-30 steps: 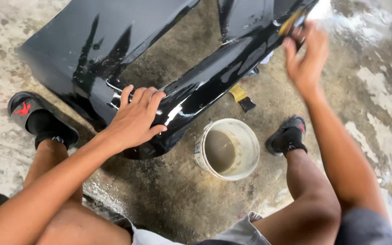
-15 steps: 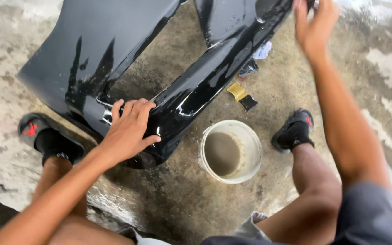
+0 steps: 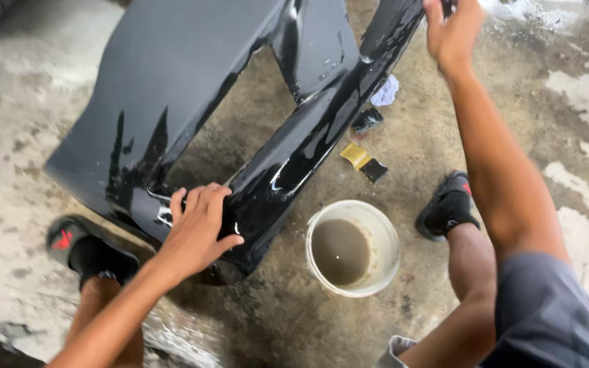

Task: The person uses a sanding block to wet-sand a black car bumper lying on the floor. They repeatedly dip the sanding block into a bucket of water and rub it along the bumper's surface, focusing on edges and contours.

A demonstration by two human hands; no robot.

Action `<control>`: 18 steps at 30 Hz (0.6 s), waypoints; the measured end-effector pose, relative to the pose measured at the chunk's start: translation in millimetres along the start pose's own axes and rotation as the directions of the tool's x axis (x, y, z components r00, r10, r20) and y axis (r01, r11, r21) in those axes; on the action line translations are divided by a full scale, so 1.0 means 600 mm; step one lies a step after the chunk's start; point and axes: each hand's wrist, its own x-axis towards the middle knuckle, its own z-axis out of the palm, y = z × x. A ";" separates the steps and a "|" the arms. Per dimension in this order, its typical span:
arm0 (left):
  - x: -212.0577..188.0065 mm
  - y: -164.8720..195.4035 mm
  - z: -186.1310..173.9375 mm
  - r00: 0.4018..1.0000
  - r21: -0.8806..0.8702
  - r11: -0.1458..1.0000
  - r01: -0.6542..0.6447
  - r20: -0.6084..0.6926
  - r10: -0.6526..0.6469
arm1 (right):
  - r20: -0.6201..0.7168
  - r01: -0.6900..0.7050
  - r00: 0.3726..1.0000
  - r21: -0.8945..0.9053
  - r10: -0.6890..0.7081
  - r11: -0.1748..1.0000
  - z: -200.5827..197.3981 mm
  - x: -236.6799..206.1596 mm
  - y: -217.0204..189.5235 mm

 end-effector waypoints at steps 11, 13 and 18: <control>-0.004 -0.005 0.004 0.998 0.006 1.000 0.009 -0.067 -0.009 | 0.061 -0.156 0.988 0.261 0.145 0.953 0.010 0.028 -0.040; 0.000 -0.001 -0.006 0.998 0.006 1.000 0.001 -0.060 -0.001 | -0.022 -0.243 0.964 0.340 0.266 0.908 0.030 0.071 -0.013; -0.004 -0.004 0.003 0.999 -0.015 0.999 0.037 -0.005 -0.037 | -0.176 -0.171 0.957 0.293 0.229 0.941 0.052 -0.077 -0.069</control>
